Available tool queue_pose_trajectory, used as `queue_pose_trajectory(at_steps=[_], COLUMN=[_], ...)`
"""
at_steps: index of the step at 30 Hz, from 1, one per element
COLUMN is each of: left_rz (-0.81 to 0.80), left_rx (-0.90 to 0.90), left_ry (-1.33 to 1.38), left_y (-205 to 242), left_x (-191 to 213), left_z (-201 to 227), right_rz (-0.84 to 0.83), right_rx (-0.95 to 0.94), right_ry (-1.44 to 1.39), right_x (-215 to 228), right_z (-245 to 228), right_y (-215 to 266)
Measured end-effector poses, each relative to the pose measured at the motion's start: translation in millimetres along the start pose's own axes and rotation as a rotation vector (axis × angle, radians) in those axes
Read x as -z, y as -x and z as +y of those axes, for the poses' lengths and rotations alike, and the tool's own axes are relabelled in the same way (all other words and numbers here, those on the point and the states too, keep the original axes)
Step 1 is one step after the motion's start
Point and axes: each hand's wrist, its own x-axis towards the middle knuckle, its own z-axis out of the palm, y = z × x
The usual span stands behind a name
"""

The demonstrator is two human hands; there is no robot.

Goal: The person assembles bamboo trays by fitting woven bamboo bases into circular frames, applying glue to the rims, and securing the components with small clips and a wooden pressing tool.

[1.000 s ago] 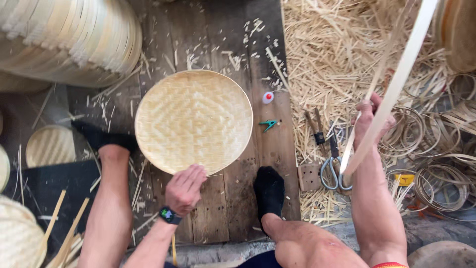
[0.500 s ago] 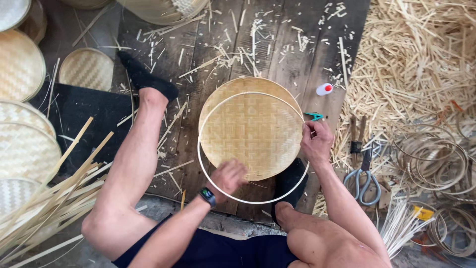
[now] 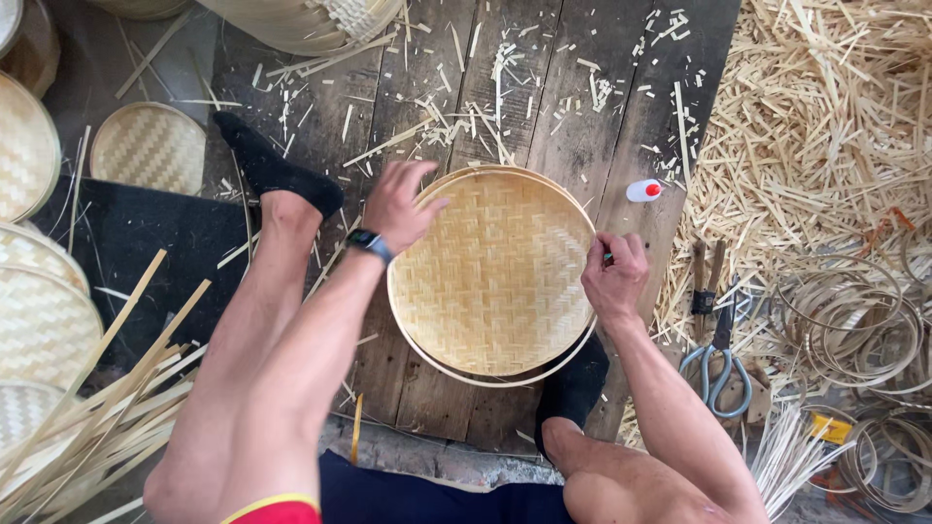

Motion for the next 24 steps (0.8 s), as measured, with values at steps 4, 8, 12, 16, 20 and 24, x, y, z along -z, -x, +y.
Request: queue_pose_trajectory(at_steps=[4, 8, 12, 16, 20, 24], left_rz=[-0.144, -0.044, 0.02, 0.006, -0.027, -0.019], left_rx=[0.097, 0.106, 0.06, 0.151, 0.21, 0.204], left_ry=[0.055, 0.163, 0.168, 0.187, 0.086, 0.039], left_y=[-34, -34, -27, -30, -37, -43], left_x=[-56, -90, -101, -99, -94, -94], left_z=[2, -10, -18, -12, 0, 4], right_rz=[0.006, 0.027, 0.001, 0.026, 0.023, -0.051], right_rx=[-0.01, -0.024, -0.071, -0.014, -0.039, -0.102], right_ry=[-0.001, -0.059, -0.045, 0.001, 0.013, -0.047], right_x=[-5, -11, -16, -17, -18, -8], right_z=[1, 2, -1, -5, -8, -10], right_y=[0, -1, 0, -2, -4, -7])
